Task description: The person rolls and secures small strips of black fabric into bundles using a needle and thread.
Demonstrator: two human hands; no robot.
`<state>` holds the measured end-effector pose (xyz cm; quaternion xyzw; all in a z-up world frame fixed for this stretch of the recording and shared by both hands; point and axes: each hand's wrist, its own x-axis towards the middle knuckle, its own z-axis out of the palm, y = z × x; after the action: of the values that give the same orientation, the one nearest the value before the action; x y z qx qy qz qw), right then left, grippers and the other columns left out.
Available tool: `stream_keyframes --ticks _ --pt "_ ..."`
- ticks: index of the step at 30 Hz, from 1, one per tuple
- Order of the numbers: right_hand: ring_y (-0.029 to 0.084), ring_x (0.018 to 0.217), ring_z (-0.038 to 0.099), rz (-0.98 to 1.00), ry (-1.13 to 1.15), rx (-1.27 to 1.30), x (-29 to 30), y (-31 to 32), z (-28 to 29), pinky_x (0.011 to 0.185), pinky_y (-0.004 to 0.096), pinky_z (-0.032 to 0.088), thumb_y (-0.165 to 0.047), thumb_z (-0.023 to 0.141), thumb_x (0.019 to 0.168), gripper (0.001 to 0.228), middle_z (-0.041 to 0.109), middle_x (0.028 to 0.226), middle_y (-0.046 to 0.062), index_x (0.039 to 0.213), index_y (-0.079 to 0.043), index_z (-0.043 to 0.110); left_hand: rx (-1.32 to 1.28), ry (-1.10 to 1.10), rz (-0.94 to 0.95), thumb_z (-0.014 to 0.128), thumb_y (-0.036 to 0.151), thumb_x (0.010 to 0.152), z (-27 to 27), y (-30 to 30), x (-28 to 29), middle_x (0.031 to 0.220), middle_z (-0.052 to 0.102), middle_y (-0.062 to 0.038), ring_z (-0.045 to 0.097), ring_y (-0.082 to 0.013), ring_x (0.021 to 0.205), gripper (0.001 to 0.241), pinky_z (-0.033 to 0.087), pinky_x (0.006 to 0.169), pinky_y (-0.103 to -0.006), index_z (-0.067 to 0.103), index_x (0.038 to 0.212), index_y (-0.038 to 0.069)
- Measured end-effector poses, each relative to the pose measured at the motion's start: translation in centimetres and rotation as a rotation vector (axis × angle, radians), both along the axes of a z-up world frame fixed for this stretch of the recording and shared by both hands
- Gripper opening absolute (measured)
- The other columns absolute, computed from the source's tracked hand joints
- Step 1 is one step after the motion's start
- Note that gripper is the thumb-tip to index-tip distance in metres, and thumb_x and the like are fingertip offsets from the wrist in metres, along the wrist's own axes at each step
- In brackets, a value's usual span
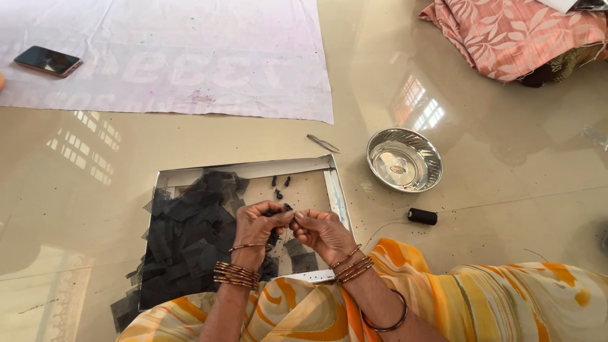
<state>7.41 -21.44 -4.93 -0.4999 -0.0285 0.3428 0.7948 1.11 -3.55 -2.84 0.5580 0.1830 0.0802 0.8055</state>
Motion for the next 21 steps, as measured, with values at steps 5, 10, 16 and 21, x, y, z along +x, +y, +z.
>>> stream_keyframes --ticks 5,10,16,21 --pt "0.009 0.071 0.063 0.108 0.229 0.104 -0.4 -0.6 0.6 0.057 0.015 0.052 -0.012 0.07 0.096 0.012 0.067 0.084 0.005 0.096 0.0 0.067 0.008 -0.004 -0.15 0.085 0.009 0.077 0.2 0.1 0.0 0.069 0.075 -0.007 0.061 -0.0086 0.053 0.017 0.05 0.049 -0.022 0.079 0.089 -0.002" --pt "0.007 0.067 0.056 0.171 0.228 0.155 -0.4 -0.5 1.5 0.051 0.015 0.043 -0.014 0.07 0.098 0.014 0.063 0.082 0.004 0.097 -0.001 0.065 0.002 -0.012 -0.149 0.086 0.012 0.078 0.1 0.4 -0.2 0.07 0.072 -0.005 0.06 -0.0068 0.056 0.02 0.049 0.05 -0.0209 0.077 0.088 -0.003" --pt "0.007 0.065 0.051 0.214 0.287 0.296 -0.4 -0.2 1.1 0.048 0.015 0.04 -0.014 0.068 0.098 0.016 0.06 0.082 0.004 0.103 0.001 0.065 -0.023 -0.042 -0.117 0.085 0.012 0.079 1.2 -0.1 -0.3 0.068 0.069 -0.002 0.058 -0.0056 0.056 0.018 0.046 0.049 -0.0201 0.076 0.086 -0.001" --pt "0.007 0.065 0.052 0.192 0.388 0.355 -0.4 -0.3 0.0 0.045 0.014 0.042 -0.013 0.067 0.097 0.016 0.061 0.081 0.005 0.105 0.001 0.067 0.016 -0.015 -0.142 0.083 0.012 0.079 1.2 0.0 -0.1 0.066 0.068 -0.002 0.057 -0.0053 0.054 0.015 0.046 0.049 -0.0197 0.077 0.086 0.001"
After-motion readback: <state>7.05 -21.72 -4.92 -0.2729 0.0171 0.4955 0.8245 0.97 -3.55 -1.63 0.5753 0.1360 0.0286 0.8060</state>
